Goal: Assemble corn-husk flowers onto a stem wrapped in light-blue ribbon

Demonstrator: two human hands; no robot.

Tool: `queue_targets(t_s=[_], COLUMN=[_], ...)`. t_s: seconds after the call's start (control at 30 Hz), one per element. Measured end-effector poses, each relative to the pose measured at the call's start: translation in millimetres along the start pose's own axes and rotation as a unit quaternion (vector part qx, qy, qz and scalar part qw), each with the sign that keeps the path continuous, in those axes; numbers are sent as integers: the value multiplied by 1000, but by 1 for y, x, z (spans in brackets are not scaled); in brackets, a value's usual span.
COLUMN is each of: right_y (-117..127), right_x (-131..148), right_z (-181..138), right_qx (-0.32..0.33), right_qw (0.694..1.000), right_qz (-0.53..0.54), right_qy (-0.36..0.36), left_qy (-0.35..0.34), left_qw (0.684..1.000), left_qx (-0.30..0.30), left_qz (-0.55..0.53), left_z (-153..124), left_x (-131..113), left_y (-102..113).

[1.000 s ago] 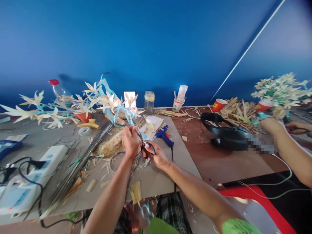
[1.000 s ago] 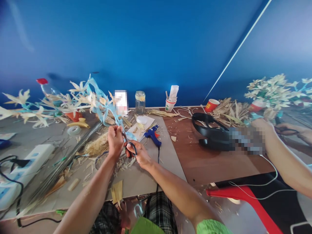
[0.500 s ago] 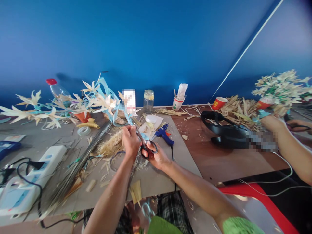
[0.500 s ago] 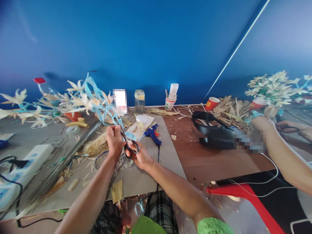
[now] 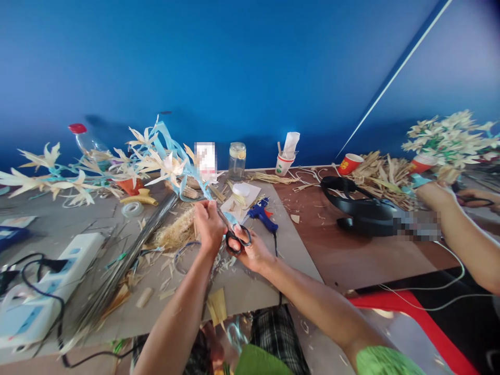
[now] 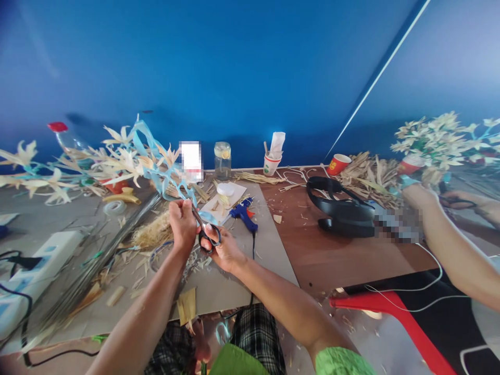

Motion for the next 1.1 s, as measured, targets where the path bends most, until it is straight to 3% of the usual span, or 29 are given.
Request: queue_targets(t_s=[0.37, 1.1], right_y=[6, 11], right_x=[5, 11], right_z=[2, 2], right_qx=[11, -29], right_qw=[999, 999], right_qz=[-33, -7], right_qy=[22, 17], left_qy=[-67, -76], left_qw=[993, 984], left_qx=[-12, 4], left_qz=[98, 160], left_z=[0, -9], left_x=[-8, -17], left_y=[1, -7])
Point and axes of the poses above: each hand's wrist, its own z-axis towards the middle knuckle, its own y-axis out of the back of the hand, x = y × z, the point moved 9 cm from there along z, towards the middle knuckle, and after that the axes turned 4 degrees about z, right-handed, at the moved point
